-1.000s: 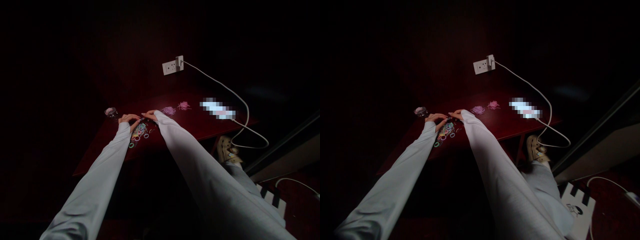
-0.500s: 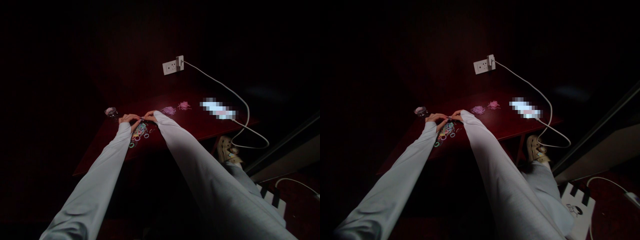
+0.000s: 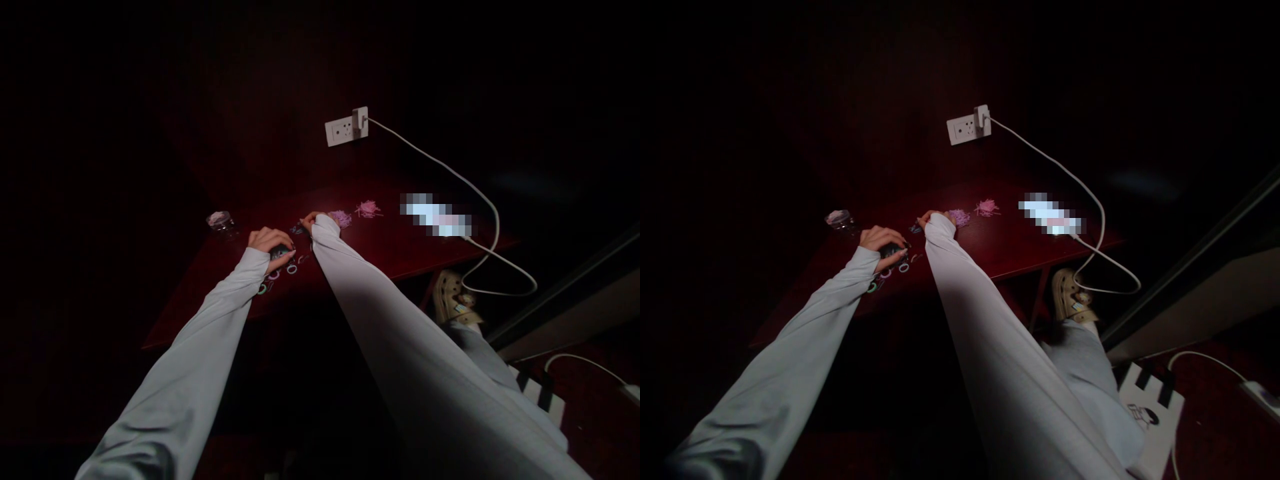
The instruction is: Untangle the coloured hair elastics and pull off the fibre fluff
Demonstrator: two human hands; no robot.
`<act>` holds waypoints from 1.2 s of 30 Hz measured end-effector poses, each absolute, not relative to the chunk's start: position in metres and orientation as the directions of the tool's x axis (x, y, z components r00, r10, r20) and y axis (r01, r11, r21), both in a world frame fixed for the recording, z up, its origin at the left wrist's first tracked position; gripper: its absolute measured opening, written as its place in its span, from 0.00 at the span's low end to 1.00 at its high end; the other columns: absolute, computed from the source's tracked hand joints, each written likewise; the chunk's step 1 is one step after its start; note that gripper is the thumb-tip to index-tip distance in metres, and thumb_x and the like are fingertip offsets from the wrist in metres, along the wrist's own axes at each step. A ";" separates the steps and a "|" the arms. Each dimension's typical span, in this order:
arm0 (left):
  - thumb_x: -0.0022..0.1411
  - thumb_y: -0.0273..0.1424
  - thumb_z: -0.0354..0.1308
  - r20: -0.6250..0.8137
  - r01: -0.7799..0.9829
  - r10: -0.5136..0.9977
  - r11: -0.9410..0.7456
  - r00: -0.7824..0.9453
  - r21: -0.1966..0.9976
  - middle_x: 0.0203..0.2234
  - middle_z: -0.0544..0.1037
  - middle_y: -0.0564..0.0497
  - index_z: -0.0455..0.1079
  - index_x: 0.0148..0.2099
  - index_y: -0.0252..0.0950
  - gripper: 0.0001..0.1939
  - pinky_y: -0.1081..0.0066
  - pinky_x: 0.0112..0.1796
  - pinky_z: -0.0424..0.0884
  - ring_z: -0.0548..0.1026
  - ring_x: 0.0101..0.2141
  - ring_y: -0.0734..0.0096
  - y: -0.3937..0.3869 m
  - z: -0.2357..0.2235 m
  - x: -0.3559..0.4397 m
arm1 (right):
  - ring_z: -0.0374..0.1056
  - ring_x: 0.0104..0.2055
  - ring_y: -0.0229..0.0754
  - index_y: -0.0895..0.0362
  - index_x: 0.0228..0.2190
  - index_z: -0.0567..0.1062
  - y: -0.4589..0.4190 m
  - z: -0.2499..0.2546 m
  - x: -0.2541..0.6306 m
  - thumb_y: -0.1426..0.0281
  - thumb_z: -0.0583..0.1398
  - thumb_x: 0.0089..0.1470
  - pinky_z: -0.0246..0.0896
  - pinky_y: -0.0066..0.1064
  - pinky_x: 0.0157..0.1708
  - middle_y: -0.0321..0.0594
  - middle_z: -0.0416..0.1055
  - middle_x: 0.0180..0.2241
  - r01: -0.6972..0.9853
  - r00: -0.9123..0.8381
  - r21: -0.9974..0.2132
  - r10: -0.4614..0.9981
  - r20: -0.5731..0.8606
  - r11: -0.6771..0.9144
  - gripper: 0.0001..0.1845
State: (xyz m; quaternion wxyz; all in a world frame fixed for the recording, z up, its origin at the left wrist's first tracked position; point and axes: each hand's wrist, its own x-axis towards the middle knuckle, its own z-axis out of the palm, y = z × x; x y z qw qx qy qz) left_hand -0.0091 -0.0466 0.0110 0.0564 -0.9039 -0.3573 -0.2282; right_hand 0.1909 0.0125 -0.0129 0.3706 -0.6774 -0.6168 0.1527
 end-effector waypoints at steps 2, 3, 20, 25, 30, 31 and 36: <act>0.69 0.43 0.57 0.427 0.644 0.605 -0.762 0.672 0.066 0.48 0.82 0.50 0.77 0.45 0.44 0.12 0.56 0.52 0.60 0.73 0.49 0.57 -0.047 0.011 -0.008 | 0.69 0.49 0.47 0.52 0.37 0.84 0.010 -0.013 0.190 0.55 0.61 0.63 0.56 0.38 0.55 0.40 0.81 0.37 0.737 0.176 -0.675 0.953 0.245 0.037 0.16; 0.69 0.44 0.58 0.425 0.630 0.594 -0.773 0.683 0.070 0.49 0.82 0.49 0.77 0.48 0.44 0.13 0.57 0.52 0.60 0.72 0.49 0.57 -0.047 0.010 -0.007 | 0.68 0.51 0.48 0.52 0.37 0.84 0.009 -0.013 0.189 0.54 0.61 0.63 0.55 0.38 0.55 0.40 0.81 0.37 0.740 0.166 -0.671 0.953 0.253 0.049 0.17; 0.73 0.39 0.50 0.234 0.515 0.520 -0.853 0.822 0.086 0.65 0.72 0.54 0.68 0.67 0.50 0.24 0.57 0.64 0.58 0.67 0.64 0.61 -0.043 -0.005 0.004 | 0.75 0.36 0.38 0.56 0.41 0.83 0.024 -0.021 0.190 0.53 0.42 0.72 0.62 0.26 0.38 0.39 0.81 0.35 0.456 0.148 -0.858 0.930 0.336 0.238 0.34; 0.76 0.41 0.45 0.280 0.531 0.526 -0.845 0.803 0.062 0.59 0.78 0.53 0.74 0.62 0.47 0.21 0.58 0.59 0.61 0.71 0.58 0.61 -0.040 -0.001 0.000 | 0.74 0.33 0.36 0.55 0.38 0.83 0.030 -0.024 0.188 0.47 0.41 0.71 0.60 0.25 0.35 0.37 0.79 0.30 0.416 0.143 -0.880 0.939 0.312 0.229 0.38; 0.77 0.39 0.43 0.349 0.543 0.520 -0.839 0.780 0.036 0.50 0.84 0.48 0.80 0.52 0.41 0.23 0.57 0.54 0.61 0.75 0.53 0.60 -0.038 0.005 -0.014 | 0.72 0.30 0.36 0.55 0.36 0.83 0.033 -0.026 0.187 0.44 0.41 0.69 0.60 0.26 0.34 0.36 0.77 0.26 0.382 0.155 -0.889 0.931 0.331 0.252 0.40; 0.77 0.39 0.44 0.364 0.545 0.516 -0.838 0.776 0.028 0.48 0.85 0.48 0.81 0.50 0.40 0.23 0.57 0.54 0.61 0.75 0.51 0.59 -0.038 0.005 -0.017 | 0.72 0.30 0.36 0.55 0.36 0.83 0.033 -0.026 0.187 0.44 0.42 0.69 0.60 0.26 0.34 0.36 0.77 0.26 0.377 0.152 -0.891 0.932 0.329 0.253 0.40; 0.76 0.38 0.43 0.436 0.609 0.537 -0.793 0.722 -0.032 0.38 0.85 0.48 0.80 0.41 0.39 0.24 0.56 0.49 0.61 0.75 0.44 0.59 -0.040 0.006 -0.020 | 0.71 0.29 0.36 0.55 0.34 0.83 0.031 -0.025 0.187 0.44 0.42 0.69 0.60 0.26 0.32 0.35 0.76 0.25 0.368 0.146 -0.896 0.936 0.321 0.250 0.39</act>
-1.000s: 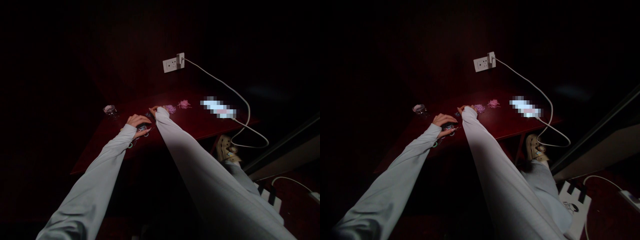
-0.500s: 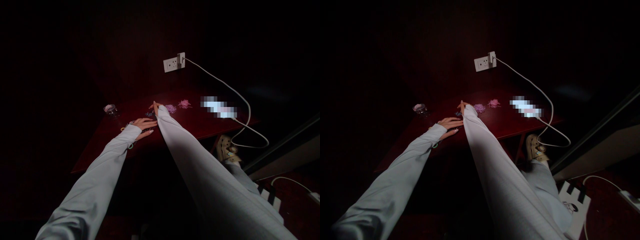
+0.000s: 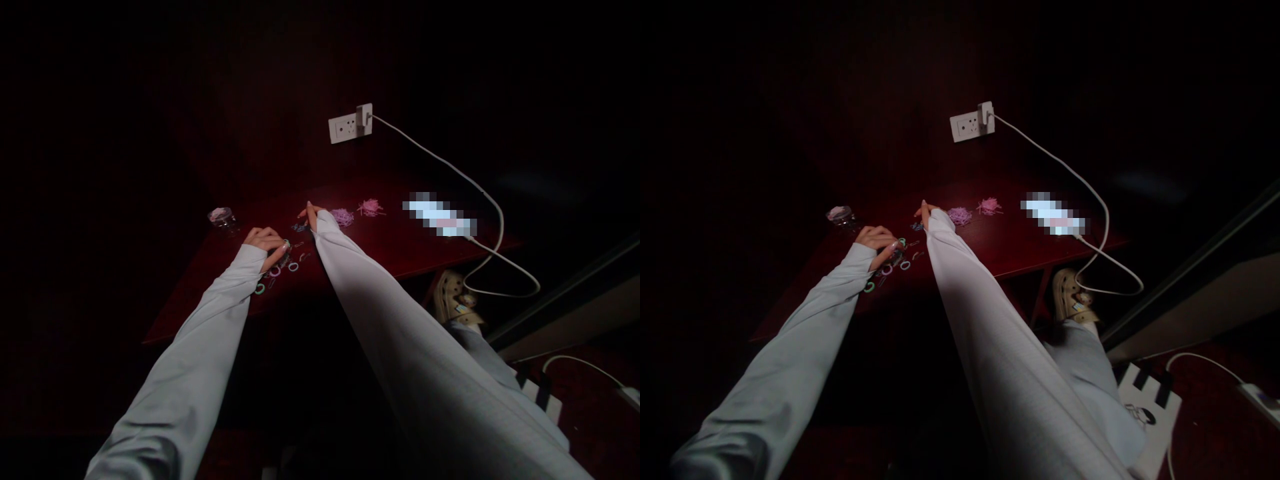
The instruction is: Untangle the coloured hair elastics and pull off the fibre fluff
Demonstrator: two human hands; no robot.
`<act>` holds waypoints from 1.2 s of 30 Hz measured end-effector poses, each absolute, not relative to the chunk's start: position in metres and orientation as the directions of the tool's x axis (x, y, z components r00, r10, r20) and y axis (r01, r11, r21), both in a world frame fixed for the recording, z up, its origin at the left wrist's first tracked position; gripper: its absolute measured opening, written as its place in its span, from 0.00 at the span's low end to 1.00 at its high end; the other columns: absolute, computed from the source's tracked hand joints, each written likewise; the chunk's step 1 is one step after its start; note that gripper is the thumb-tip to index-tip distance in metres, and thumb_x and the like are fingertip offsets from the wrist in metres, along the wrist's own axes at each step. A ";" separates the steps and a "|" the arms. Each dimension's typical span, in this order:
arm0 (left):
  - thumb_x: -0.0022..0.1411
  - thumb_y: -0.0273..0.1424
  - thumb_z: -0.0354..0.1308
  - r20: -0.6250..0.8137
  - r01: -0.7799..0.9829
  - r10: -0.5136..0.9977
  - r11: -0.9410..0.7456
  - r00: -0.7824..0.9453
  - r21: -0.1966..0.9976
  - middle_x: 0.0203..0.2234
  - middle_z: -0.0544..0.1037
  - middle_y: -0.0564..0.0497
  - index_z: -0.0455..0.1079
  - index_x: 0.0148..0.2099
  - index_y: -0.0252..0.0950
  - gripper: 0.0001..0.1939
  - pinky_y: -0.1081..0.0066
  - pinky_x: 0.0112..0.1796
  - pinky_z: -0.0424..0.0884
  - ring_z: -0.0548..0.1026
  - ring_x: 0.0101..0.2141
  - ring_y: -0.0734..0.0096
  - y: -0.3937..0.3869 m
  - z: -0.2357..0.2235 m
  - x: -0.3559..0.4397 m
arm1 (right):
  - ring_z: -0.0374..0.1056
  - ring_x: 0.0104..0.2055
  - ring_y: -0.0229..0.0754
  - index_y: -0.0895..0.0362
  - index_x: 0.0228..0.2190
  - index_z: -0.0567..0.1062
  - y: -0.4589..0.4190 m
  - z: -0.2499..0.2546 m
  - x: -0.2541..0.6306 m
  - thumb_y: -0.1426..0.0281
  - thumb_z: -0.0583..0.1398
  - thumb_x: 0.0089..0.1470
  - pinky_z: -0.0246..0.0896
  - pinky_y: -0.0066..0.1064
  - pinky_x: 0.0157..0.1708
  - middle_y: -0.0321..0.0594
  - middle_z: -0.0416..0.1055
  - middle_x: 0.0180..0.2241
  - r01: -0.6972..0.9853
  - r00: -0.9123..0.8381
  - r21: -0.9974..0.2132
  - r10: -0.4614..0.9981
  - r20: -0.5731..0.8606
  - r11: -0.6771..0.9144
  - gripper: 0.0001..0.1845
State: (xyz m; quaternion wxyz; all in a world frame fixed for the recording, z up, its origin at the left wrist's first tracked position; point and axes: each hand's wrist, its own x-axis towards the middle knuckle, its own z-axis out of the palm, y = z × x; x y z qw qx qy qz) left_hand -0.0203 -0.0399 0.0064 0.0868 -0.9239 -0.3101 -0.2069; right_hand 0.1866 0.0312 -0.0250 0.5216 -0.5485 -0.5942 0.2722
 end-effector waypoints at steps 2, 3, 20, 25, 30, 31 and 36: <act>0.76 0.38 0.43 0.452 0.613 0.537 -0.789 0.713 -0.030 0.38 0.85 0.48 0.79 0.41 0.39 0.23 0.56 0.50 0.62 0.75 0.44 0.59 -0.042 0.007 -0.018 | 0.71 0.29 0.36 0.55 0.35 0.83 0.030 -0.025 0.187 0.44 0.42 0.69 0.60 0.26 0.32 0.36 0.76 0.25 0.374 0.135 -0.889 0.933 0.335 0.265 0.39; 0.75 0.38 0.43 0.455 0.608 0.533 -0.793 0.713 -0.023 0.39 0.85 0.48 0.79 0.42 0.39 0.22 0.57 0.50 0.62 0.75 0.44 0.59 -0.043 0.007 -0.017 | 0.72 0.29 0.36 0.55 0.35 0.83 0.030 -0.025 0.187 0.45 0.42 0.70 0.60 0.25 0.32 0.36 0.77 0.26 0.378 0.131 -0.885 0.931 0.341 0.271 0.39; 0.75 0.38 0.45 0.416 0.564 0.515 -0.826 0.749 0.006 0.43 0.85 0.47 0.77 0.40 0.38 0.20 0.56 0.50 0.62 0.72 0.46 0.57 -0.045 0.008 -0.014 | 0.72 0.30 0.35 0.55 0.35 0.84 0.028 -0.023 0.187 0.52 0.43 0.73 0.59 0.24 0.32 0.36 0.79 0.27 0.407 0.112 -0.879 0.942 0.318 0.248 0.35; 0.73 0.40 0.48 0.423 0.577 0.542 -0.815 0.726 0.053 0.54 0.81 0.47 0.74 0.44 0.38 0.16 0.57 0.52 0.63 0.72 0.50 0.57 -0.045 0.006 -0.010 | 0.73 0.31 0.35 0.55 0.34 0.84 0.024 -0.020 0.188 0.53 0.43 0.73 0.59 0.23 0.34 0.36 0.79 0.27 0.401 0.102 -0.881 0.944 0.315 0.250 0.35; 0.74 0.40 0.46 0.333 0.552 0.550 -0.828 0.766 0.097 0.58 0.79 0.48 0.74 0.56 0.40 0.20 0.57 0.58 0.60 0.73 0.57 0.59 -0.044 0.003 -0.006 | 0.73 0.31 0.34 0.56 0.34 0.83 0.022 -0.020 0.188 0.49 0.42 0.72 0.60 0.23 0.34 0.37 0.79 0.28 0.400 0.095 -0.879 0.942 0.322 0.260 0.38; 0.74 0.39 0.45 0.321 0.559 0.558 -0.823 0.766 0.097 0.56 0.80 0.48 0.75 0.56 0.41 0.20 0.57 0.58 0.60 0.73 0.56 0.59 -0.044 0.003 -0.007 | 0.73 0.31 0.34 0.56 0.34 0.83 0.021 -0.020 0.188 0.48 0.41 0.72 0.60 0.23 0.34 0.37 0.79 0.28 0.401 0.092 -0.879 0.943 0.321 0.260 0.39; 0.75 0.39 0.43 0.383 0.643 0.605 -0.765 0.698 0.037 0.45 0.85 0.48 0.78 0.47 0.41 0.21 0.55 0.54 0.60 0.74 0.48 0.58 -0.046 0.007 -0.010 | 0.72 0.30 0.35 0.56 0.34 0.83 0.022 -0.019 0.187 0.47 0.41 0.71 0.59 0.24 0.32 0.37 0.79 0.27 0.393 0.094 -0.884 0.946 0.312 0.252 0.39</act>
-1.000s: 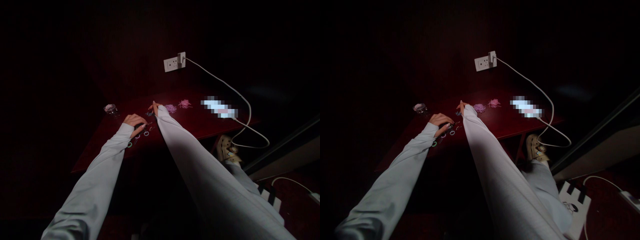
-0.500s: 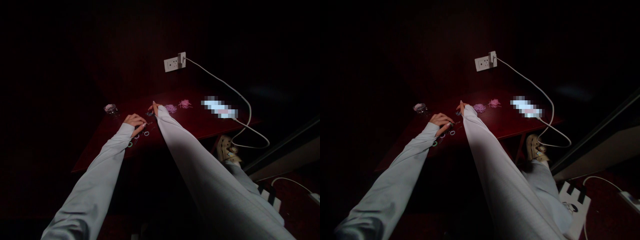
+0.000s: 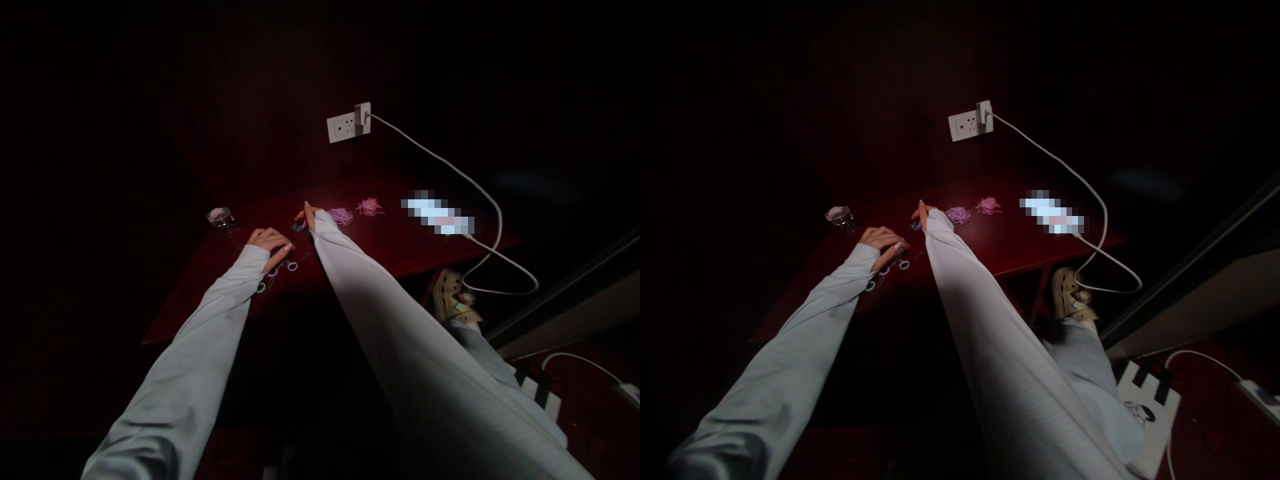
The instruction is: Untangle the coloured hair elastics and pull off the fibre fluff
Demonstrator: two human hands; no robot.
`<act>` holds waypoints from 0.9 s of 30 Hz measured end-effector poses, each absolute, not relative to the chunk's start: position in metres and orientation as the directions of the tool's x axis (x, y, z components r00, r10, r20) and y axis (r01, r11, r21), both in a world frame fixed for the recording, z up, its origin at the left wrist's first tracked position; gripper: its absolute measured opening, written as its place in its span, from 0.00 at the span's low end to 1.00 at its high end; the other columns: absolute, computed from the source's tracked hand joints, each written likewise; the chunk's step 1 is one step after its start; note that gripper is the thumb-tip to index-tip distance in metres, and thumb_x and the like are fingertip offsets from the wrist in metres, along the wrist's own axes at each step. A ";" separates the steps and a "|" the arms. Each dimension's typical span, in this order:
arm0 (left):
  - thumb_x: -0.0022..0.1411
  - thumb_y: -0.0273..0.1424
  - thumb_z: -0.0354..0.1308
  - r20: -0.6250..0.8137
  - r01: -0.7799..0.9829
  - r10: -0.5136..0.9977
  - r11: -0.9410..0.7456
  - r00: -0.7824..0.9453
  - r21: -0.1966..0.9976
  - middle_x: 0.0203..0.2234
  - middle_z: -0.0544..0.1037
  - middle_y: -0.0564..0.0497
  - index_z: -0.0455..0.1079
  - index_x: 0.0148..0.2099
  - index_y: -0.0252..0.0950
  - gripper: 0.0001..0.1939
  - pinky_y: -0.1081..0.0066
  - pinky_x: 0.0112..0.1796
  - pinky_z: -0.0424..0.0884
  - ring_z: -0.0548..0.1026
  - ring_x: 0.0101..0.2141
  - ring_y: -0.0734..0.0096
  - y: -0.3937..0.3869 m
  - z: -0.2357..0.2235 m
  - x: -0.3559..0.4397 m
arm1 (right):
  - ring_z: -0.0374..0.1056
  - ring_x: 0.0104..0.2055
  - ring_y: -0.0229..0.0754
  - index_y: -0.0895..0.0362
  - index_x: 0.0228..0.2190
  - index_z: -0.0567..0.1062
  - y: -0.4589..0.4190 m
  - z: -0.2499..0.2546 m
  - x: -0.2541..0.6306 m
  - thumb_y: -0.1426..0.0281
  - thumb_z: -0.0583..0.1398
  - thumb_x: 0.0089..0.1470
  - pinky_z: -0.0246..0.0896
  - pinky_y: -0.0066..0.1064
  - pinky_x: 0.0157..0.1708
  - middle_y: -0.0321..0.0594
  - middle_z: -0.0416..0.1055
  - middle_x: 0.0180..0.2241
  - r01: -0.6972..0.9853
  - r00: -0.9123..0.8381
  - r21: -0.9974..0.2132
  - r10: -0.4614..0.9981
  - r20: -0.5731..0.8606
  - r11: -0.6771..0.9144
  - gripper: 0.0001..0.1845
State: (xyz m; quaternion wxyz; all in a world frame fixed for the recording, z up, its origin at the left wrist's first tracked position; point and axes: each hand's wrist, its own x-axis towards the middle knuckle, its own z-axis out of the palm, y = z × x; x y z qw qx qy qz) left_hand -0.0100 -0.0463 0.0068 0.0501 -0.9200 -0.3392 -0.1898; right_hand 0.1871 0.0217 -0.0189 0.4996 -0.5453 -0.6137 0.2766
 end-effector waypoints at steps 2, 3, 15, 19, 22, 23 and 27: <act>0.75 0.39 0.43 0.425 0.661 0.599 -0.751 0.679 0.003 0.42 0.84 0.46 0.78 0.44 0.39 0.22 0.54 0.53 0.60 0.73 0.46 0.56 -0.048 0.008 -0.010 | 0.72 0.30 0.35 0.57 0.34 0.83 0.022 -0.019 0.187 0.48 0.41 0.71 0.59 0.24 0.32 0.37 0.79 0.27 0.386 0.095 -0.887 0.946 0.310 0.252 0.39; 0.75 0.39 0.43 0.436 0.656 0.588 -0.755 0.681 -0.006 0.42 0.84 0.46 0.78 0.44 0.39 0.21 0.53 0.52 0.60 0.73 0.47 0.55 -0.048 0.008 -0.010 | 0.72 0.30 0.35 0.57 0.34 0.83 0.022 -0.019 0.187 0.49 0.42 0.72 0.59 0.24 0.32 0.37 0.79 0.27 0.386 0.092 -0.887 0.946 0.310 0.253 0.38; 0.69 0.45 0.54 0.275 0.417 0.436 -0.900 0.857 0.128 0.52 0.83 0.49 0.79 0.50 0.43 0.18 0.58 0.52 0.65 0.74 0.50 0.57 -0.050 0.017 -0.010 | 0.72 0.29 0.34 0.58 0.35 0.84 0.025 -0.022 0.186 0.47 0.40 0.71 0.59 0.23 0.32 0.38 0.79 0.27 0.389 0.074 -0.880 0.943 0.325 0.273 0.41; 0.69 0.43 0.55 0.261 0.398 0.426 -0.904 0.866 0.156 0.52 0.83 0.49 0.80 0.51 0.44 0.17 0.57 0.53 0.66 0.75 0.52 0.58 -0.048 0.016 -0.012 | 0.71 0.29 0.34 0.58 0.35 0.83 0.023 -0.022 0.186 0.46 0.39 0.70 0.58 0.23 0.31 0.38 0.79 0.27 0.396 0.080 -0.877 0.941 0.328 0.272 0.42; 0.69 0.42 0.55 0.289 0.384 0.413 -0.911 0.864 0.152 0.51 0.84 0.49 0.80 0.52 0.43 0.17 0.56 0.53 0.67 0.76 0.51 0.58 -0.046 0.013 -0.013 | 0.72 0.29 0.34 0.58 0.33 0.83 0.021 -0.021 0.187 0.42 0.39 0.68 0.59 0.23 0.32 0.39 0.79 0.27 0.389 0.080 -0.879 0.940 0.332 0.277 0.44; 0.69 0.41 0.55 0.299 0.385 0.413 -0.911 0.860 0.149 0.51 0.84 0.48 0.80 0.52 0.43 0.17 0.56 0.53 0.67 0.76 0.51 0.58 -0.044 0.012 -0.014 | 0.72 0.29 0.35 0.57 0.33 0.83 0.020 -0.020 0.187 0.42 0.39 0.68 0.59 0.23 0.32 0.39 0.79 0.27 0.387 0.082 -0.880 0.940 0.331 0.276 0.45; 0.70 0.42 0.53 0.338 0.416 0.433 -0.901 0.836 0.124 0.52 0.83 0.47 0.80 0.53 0.41 0.19 0.56 0.54 0.69 0.78 0.50 0.59 -0.039 0.007 -0.015 | 0.72 0.29 0.35 0.57 0.32 0.83 0.020 -0.020 0.187 0.41 0.39 0.68 0.59 0.23 0.31 0.39 0.79 0.27 0.396 0.087 -0.878 0.941 0.328 0.269 0.45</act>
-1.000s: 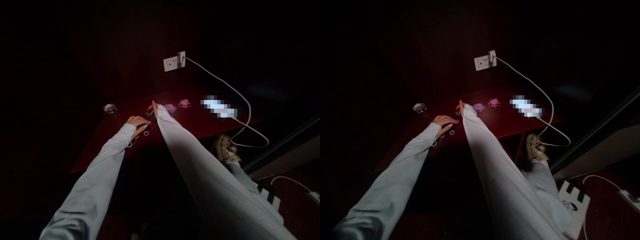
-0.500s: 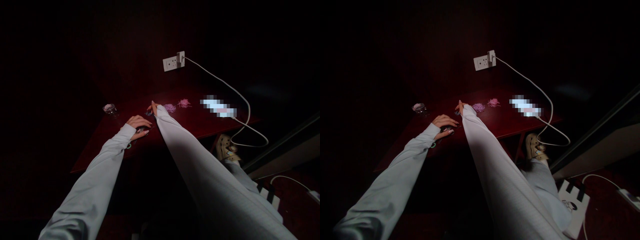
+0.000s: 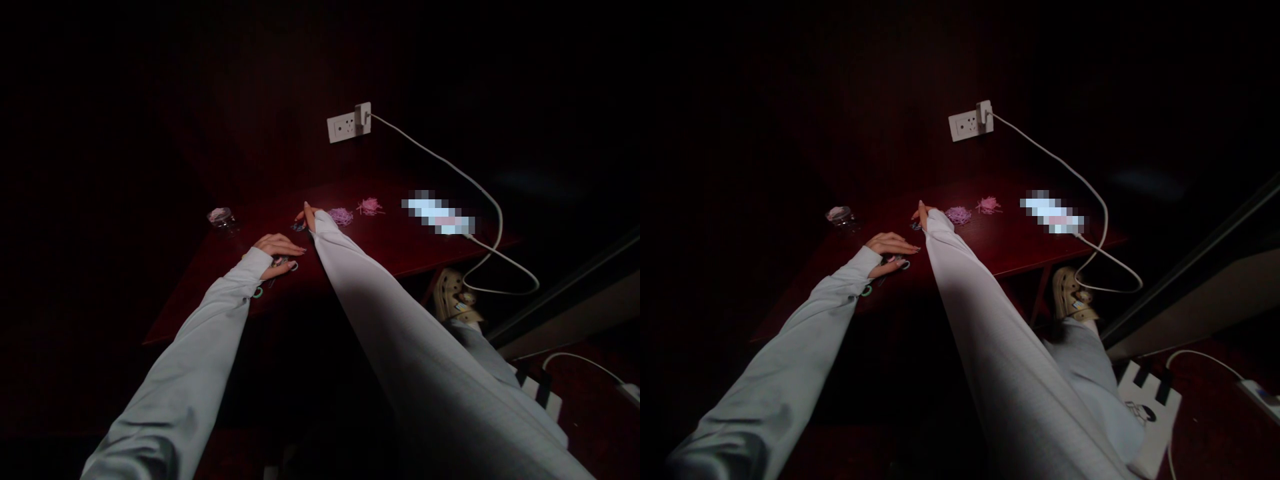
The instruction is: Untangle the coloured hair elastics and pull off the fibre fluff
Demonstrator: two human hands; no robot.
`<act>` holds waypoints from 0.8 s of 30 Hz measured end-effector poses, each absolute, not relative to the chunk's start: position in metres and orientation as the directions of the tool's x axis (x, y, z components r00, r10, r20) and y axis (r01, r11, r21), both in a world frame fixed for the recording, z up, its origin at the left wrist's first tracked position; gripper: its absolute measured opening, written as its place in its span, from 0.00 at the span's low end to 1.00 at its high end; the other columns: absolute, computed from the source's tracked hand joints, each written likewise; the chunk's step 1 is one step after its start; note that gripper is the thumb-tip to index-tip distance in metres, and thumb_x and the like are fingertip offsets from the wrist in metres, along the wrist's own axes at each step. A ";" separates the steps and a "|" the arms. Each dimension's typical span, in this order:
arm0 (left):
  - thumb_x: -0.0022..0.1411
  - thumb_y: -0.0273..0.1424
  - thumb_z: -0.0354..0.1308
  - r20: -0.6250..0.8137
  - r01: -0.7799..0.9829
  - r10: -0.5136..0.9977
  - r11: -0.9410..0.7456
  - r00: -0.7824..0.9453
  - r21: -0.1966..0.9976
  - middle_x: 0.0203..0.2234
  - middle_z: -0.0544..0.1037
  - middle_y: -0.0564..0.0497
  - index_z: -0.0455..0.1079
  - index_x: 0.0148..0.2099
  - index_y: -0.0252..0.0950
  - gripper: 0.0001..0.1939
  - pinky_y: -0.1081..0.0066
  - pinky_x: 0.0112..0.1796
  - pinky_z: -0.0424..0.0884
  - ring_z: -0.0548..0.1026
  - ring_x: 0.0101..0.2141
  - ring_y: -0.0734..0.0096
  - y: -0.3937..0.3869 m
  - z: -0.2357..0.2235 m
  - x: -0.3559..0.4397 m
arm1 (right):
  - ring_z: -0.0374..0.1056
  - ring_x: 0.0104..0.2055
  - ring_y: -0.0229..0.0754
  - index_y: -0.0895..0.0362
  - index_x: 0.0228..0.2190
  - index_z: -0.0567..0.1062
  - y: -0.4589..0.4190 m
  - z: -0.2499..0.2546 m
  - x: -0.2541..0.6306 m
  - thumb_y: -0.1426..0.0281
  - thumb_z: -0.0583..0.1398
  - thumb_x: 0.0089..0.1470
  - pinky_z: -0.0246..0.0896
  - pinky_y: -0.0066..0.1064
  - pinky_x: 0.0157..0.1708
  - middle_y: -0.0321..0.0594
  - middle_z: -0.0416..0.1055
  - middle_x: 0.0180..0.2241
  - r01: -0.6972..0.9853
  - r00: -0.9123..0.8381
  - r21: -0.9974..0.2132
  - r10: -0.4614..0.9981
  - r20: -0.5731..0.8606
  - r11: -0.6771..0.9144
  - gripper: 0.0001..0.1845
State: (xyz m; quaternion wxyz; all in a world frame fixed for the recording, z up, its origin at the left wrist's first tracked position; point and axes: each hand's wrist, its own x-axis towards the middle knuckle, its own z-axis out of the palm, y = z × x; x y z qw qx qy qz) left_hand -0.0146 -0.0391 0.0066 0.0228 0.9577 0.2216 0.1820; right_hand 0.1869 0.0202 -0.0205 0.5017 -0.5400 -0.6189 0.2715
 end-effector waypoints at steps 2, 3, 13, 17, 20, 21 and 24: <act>0.72 0.43 0.51 0.353 0.444 0.451 -0.890 0.820 0.107 0.52 0.83 0.46 0.81 0.53 0.41 0.20 0.56 0.53 0.69 0.79 0.49 0.59 -0.037 0.004 -0.015 | 0.72 0.29 0.35 0.57 0.33 0.83 0.022 -0.021 0.187 0.41 0.39 0.68 0.59 0.24 0.31 0.39 0.79 0.27 0.399 0.082 -0.875 0.940 0.331 0.274 0.45; 0.72 0.43 0.50 0.357 0.457 0.461 -0.884 0.812 0.102 0.51 0.83 0.46 0.81 0.53 0.41 0.21 0.56 0.53 0.69 0.79 0.49 0.59 -0.036 0.003 -0.015 | 0.73 0.30 0.35 0.56 0.33 0.83 0.023 -0.022 0.186 0.41 0.39 0.68 0.59 0.24 0.32 0.38 0.79 0.27 0.399 0.078 -0.874 0.940 0.333 0.277 0.44; 0.72 0.39 0.51 0.373 0.521 0.493 -0.853 0.786 0.030 0.51 0.83 0.46 0.80 0.54 0.41 0.19 0.55 0.52 0.66 0.77 0.48 0.58 -0.037 0.001 -0.013 | 0.74 0.31 0.34 0.57 0.34 0.83 0.020 -0.020 0.187 0.47 0.41 0.71 0.59 0.23 0.33 0.38 0.80 0.28 0.414 0.063 -0.866 0.940 0.336 0.282 0.40; 0.71 0.38 0.51 0.401 0.572 0.533 -0.820 0.745 0.025 0.51 0.84 0.47 0.80 0.53 0.41 0.18 0.52 0.54 0.62 0.76 0.47 0.57 -0.039 0.002 -0.012 | 0.73 0.30 0.34 0.57 0.34 0.83 0.023 -0.021 0.186 0.47 0.40 0.71 0.58 0.23 0.32 0.38 0.80 0.28 0.421 0.072 -0.870 0.947 0.314 0.256 0.40; 0.72 0.37 0.51 0.411 0.601 0.557 -0.799 0.722 0.026 0.51 0.84 0.48 0.80 0.53 0.43 0.18 0.52 0.54 0.60 0.76 0.48 0.58 -0.039 0.001 -0.012 | 0.73 0.31 0.34 0.56 0.34 0.84 0.026 -0.021 0.185 0.48 0.41 0.72 0.59 0.23 0.32 0.37 0.80 0.28 0.416 0.071 -0.873 0.948 0.311 0.256 0.39; 0.72 0.37 0.51 0.418 0.606 0.560 -0.795 0.716 0.026 0.51 0.83 0.48 0.80 0.54 0.43 0.18 0.52 0.54 0.60 0.76 0.48 0.58 -0.040 0.001 -0.012 | 0.73 0.31 0.34 0.56 0.34 0.84 0.026 -0.022 0.185 0.48 0.41 0.72 0.59 0.23 0.33 0.37 0.80 0.28 0.415 0.072 -0.873 0.947 0.313 0.257 0.39; 0.72 0.38 0.51 0.434 0.616 0.565 -0.787 0.702 0.029 0.52 0.83 0.48 0.79 0.55 0.44 0.18 0.51 0.54 0.60 0.75 0.48 0.58 -0.041 0.003 -0.012 | 0.73 0.30 0.34 0.56 0.34 0.84 0.026 -0.021 0.185 0.47 0.41 0.71 0.59 0.23 0.33 0.37 0.79 0.27 0.416 0.070 -0.873 0.948 0.311 0.255 0.40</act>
